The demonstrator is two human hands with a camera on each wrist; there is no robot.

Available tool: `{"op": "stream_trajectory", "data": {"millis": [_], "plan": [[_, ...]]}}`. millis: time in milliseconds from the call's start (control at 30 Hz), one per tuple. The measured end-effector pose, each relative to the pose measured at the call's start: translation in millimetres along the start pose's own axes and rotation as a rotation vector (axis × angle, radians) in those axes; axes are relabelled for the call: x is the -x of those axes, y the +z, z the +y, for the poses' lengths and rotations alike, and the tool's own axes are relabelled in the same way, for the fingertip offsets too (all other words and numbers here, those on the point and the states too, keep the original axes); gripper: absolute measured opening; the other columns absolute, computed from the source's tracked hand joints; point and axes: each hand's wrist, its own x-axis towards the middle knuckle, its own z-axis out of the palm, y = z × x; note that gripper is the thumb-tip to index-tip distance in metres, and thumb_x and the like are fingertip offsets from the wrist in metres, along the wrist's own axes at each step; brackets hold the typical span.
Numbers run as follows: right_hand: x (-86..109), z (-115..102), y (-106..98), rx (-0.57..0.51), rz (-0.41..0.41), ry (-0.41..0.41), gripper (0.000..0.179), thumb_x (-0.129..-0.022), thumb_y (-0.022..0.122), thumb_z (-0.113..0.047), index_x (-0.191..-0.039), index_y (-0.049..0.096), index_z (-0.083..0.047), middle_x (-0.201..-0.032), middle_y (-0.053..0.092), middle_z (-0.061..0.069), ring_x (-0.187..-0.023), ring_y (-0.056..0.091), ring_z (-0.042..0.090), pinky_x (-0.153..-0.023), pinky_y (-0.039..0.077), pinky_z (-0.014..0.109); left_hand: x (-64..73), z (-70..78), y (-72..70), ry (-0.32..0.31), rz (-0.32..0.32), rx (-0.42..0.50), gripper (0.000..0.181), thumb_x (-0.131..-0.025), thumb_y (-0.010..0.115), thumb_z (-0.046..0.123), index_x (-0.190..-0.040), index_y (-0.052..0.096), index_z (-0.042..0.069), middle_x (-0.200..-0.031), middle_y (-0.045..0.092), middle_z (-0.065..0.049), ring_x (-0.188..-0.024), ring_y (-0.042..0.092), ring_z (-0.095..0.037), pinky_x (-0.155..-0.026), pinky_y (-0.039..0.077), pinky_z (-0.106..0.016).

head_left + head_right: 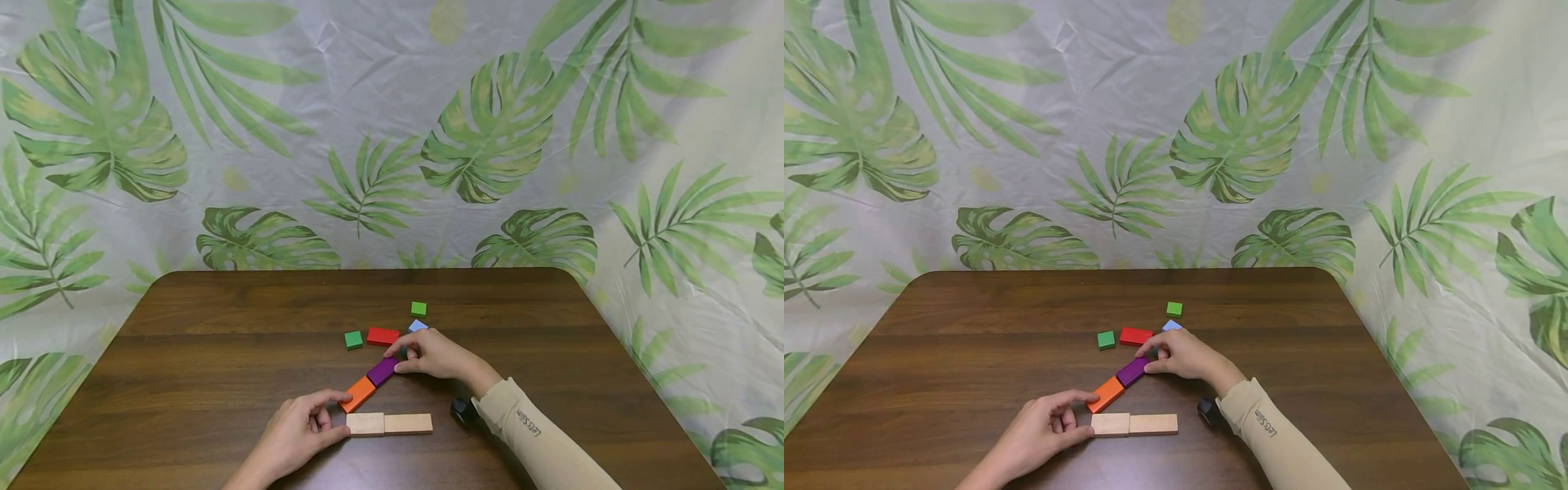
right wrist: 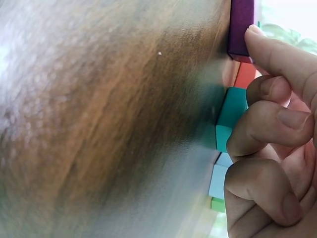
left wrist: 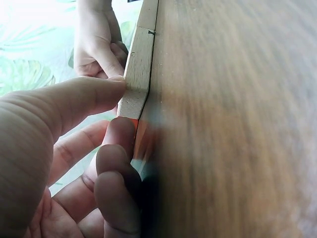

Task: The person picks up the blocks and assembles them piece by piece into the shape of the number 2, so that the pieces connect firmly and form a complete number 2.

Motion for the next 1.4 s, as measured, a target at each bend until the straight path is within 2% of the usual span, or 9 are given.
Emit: {"op": "stream_trajectory", "data": {"millis": [1400], "plan": [[-0.8, 0.5, 1.3, 0.019, -0.008, -0.008, 0.023, -0.099, 0.079, -0.021, -0.122, 0.079, -0.018, -0.067, 0.046, -0.008, -0.061, 0.039, 0.004, -0.063, 0.035, 0.021, 0.4, -1.4, 0.3, 0.011, 0.008, -0.008, 0.04, -0.086, 0.092, 0.033, -0.123, 0.077, 0.028, -0.07, 0.063, 0.015, -0.054, 0.051, 0.002, -0.052, 0.04, -0.021]]}}
